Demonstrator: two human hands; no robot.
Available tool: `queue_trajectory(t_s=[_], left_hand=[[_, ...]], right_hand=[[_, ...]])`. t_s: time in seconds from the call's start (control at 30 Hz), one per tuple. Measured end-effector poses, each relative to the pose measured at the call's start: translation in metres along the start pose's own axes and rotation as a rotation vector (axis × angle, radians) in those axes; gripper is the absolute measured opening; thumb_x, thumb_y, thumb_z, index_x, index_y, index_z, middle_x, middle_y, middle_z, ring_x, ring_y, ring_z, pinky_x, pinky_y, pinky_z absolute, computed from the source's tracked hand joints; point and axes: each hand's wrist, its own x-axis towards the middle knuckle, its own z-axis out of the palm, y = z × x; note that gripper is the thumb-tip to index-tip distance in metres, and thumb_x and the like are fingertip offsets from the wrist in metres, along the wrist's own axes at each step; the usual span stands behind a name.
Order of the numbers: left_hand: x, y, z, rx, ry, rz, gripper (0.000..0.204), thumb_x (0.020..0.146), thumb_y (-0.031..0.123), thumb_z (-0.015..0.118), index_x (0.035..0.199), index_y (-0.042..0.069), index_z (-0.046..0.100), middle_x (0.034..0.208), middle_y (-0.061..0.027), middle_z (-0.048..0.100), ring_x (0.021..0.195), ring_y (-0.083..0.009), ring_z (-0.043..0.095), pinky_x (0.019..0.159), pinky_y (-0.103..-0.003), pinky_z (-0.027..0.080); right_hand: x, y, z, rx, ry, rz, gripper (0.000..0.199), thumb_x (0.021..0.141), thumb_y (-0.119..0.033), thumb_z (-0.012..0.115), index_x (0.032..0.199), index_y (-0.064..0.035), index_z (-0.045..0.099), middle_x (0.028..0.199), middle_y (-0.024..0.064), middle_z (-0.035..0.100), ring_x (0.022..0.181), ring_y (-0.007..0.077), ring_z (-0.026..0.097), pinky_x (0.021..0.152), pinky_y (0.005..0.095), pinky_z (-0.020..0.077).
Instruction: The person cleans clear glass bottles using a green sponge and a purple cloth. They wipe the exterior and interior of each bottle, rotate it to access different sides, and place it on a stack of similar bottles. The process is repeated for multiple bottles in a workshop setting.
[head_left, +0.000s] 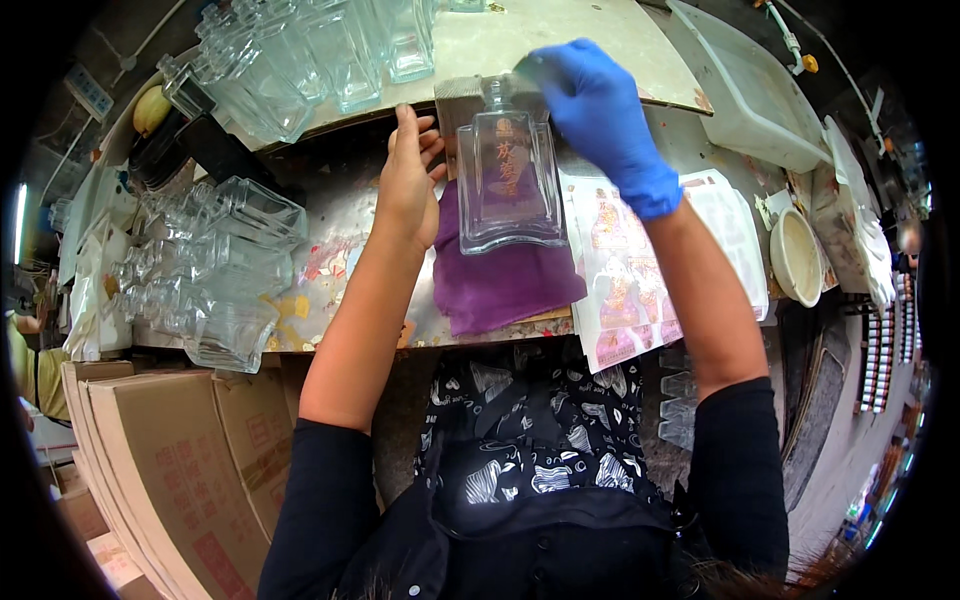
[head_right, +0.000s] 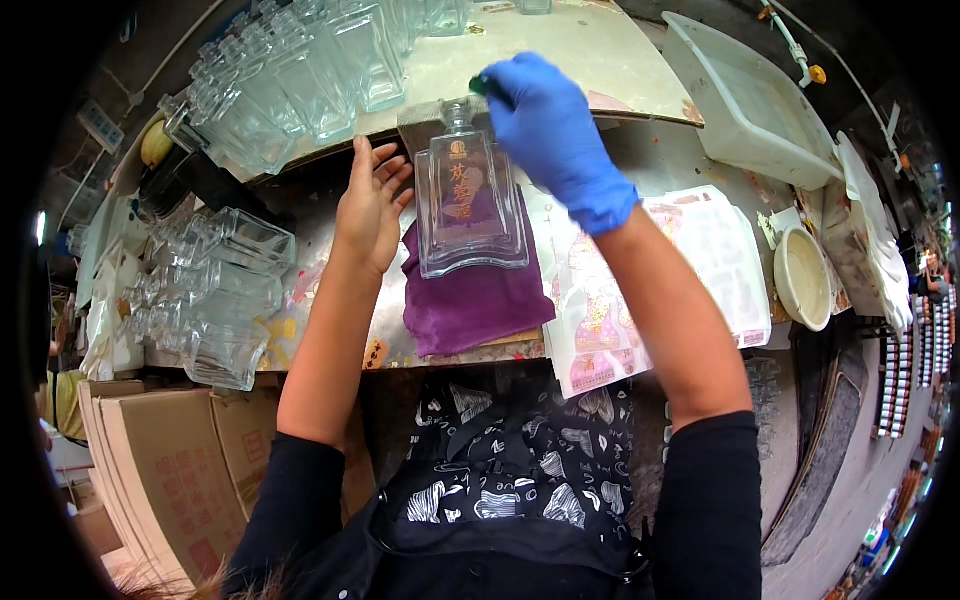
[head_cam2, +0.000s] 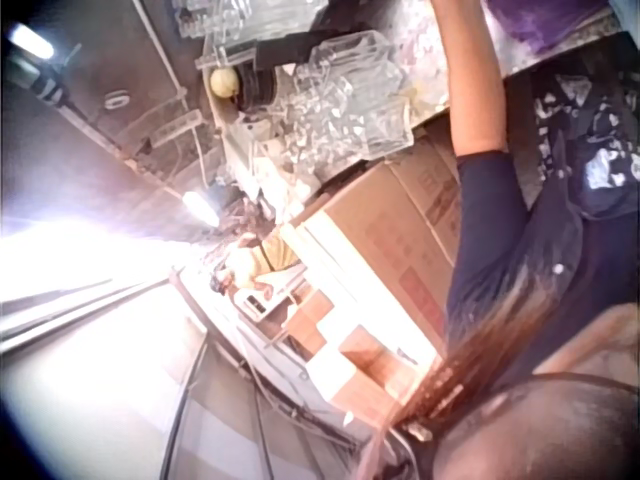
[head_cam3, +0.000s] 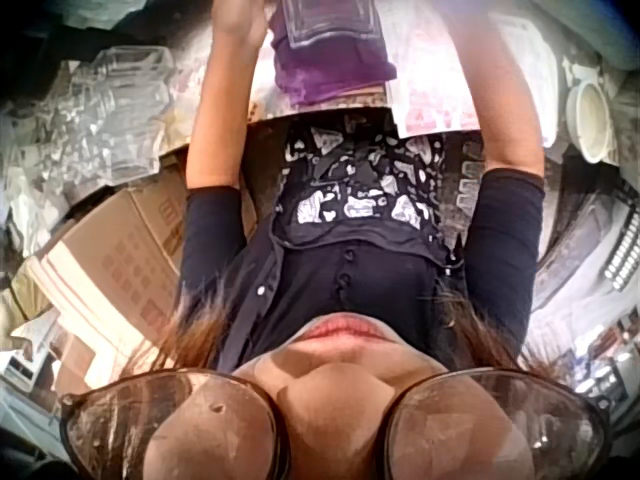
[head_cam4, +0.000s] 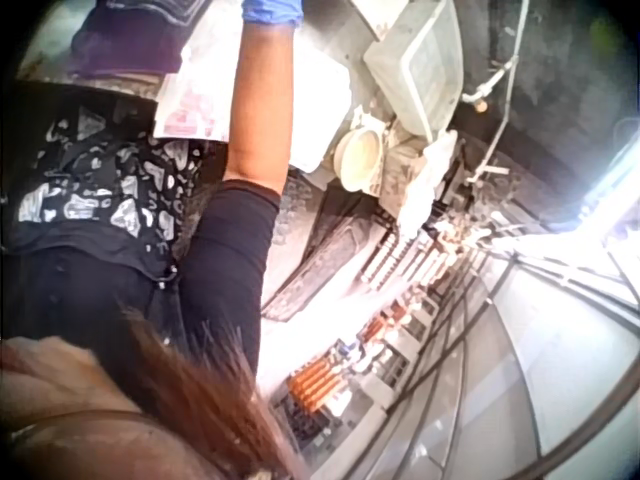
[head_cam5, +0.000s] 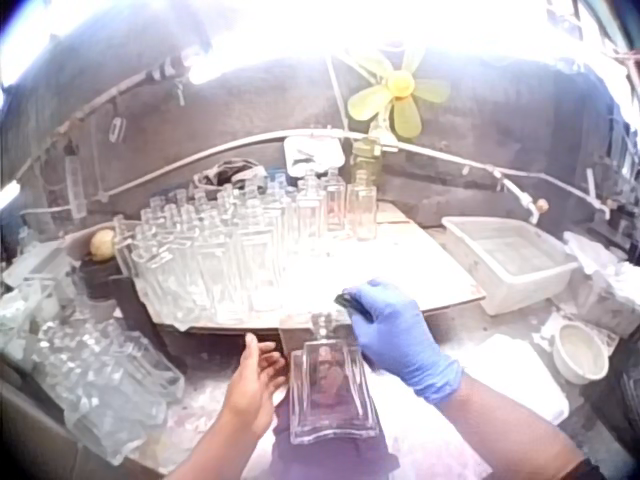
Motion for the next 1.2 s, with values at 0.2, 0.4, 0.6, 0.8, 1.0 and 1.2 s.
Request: queue_trajectory(t_s=[0.2, 0.4, 0.6, 0.8, 1.0, 1.2], left_hand=[[-0.017, -0.009, -0.026, -0.067, -0.068, -0.056, 0.052, 0.097, 0.05, 0.048, 0.121, 0.004, 0.049, 0.11, -0.0096, 0.051, 0.111, -0.0229, 0.05, 0.098, -0.036, 0.041], [-0.021, -0.017, -0.053, -0.069, -0.074, -0.077, 0.049, 0.098, 0.045, 0.048, 0.123, 0.004, 0.048, 0.112, -0.0097, 0.05, 0.112, -0.0212, 0.05, 0.098, -0.035, 0.04], [-0.017, -0.015, -0.025, -0.056, -0.16, -0.105, 0.04, 0.1, 0.039, 0.047, 0.12, 0.005, 0.051, 0.107, -0.0074, 0.053, 0.108, -0.0187, 0.051, 0.094, -0.035, 0.04], [-0.012, -0.002, -0.008, 0.097, -0.305, -0.138, 0.055, 0.1, 0.048, 0.039, 0.126, 0.001, 0.048, 0.114, -0.01, 0.054, 0.11, -0.0202, 0.051, 0.097, -0.034, 0.04], [0.003, -0.002, 0.001, 0.16, -0.366, -0.267, 0.073, 0.096, 0.061, 0.033, 0.13, -0.002, 0.047, 0.125, -0.014, 0.054, 0.112, -0.0217, 0.054, 0.096, -0.035, 0.044], [0.011, -0.009, -0.004, 0.039, -0.455, -0.235, 0.086, 0.092, 0.071, 0.027, 0.131, -0.003, 0.046, 0.119, -0.0157, 0.059, 0.112, -0.0225, 0.056, 0.095, -0.039, 0.046]], right_hand=[[-0.034, -0.021, -0.009, -0.199, -0.173, -0.452, 0.025, 0.077, -0.008, 0.065, 0.101, -0.0123, 0.062, 0.085, 0.0056, 0.061, 0.082, 0.0236, 0.06, 0.071, 0.035, 0.0459], [-0.094, -0.06, -0.032, 0.254, -0.571, -0.033, 0.027, 0.077, -0.006, 0.069, 0.102, -0.0123, 0.067, 0.086, 0.0071, 0.066, 0.081, 0.0281, 0.064, 0.072, 0.0375, 0.0517], [0.01, 0.016, 0.001, -0.022, -0.085, -0.118, 0.014, 0.082, -0.014, 0.066, 0.092, -0.0039, 0.066, 0.084, 0.0121, 0.064, 0.076, 0.0314, 0.062, 0.069, 0.0381, 0.0511], [-0.083, -0.037, -0.015, -0.165, -0.336, -0.511, 0.029, 0.074, -0.011, 0.063, 0.102, -0.0153, 0.06, 0.085, -0.0001, 0.058, 0.077, 0.0176, 0.059, 0.068, 0.0313, 0.0484], [-0.113, -0.063, -0.043, 0.287, -0.481, 0.026, 0.035, 0.075, -0.001, 0.07, 0.108, -0.0122, 0.068, 0.094, 0.0062, 0.068, 0.085, 0.0227, 0.062, 0.075, 0.0342, 0.0499], [-0.009, 0.012, 0.001, 0.232, -0.254, -0.003, 0.02, 0.083, -0.016, 0.069, 0.099, -0.0045, 0.067, 0.089, 0.0143, 0.065, 0.081, 0.0279, 0.065, 0.074, 0.0347, 0.0517]])
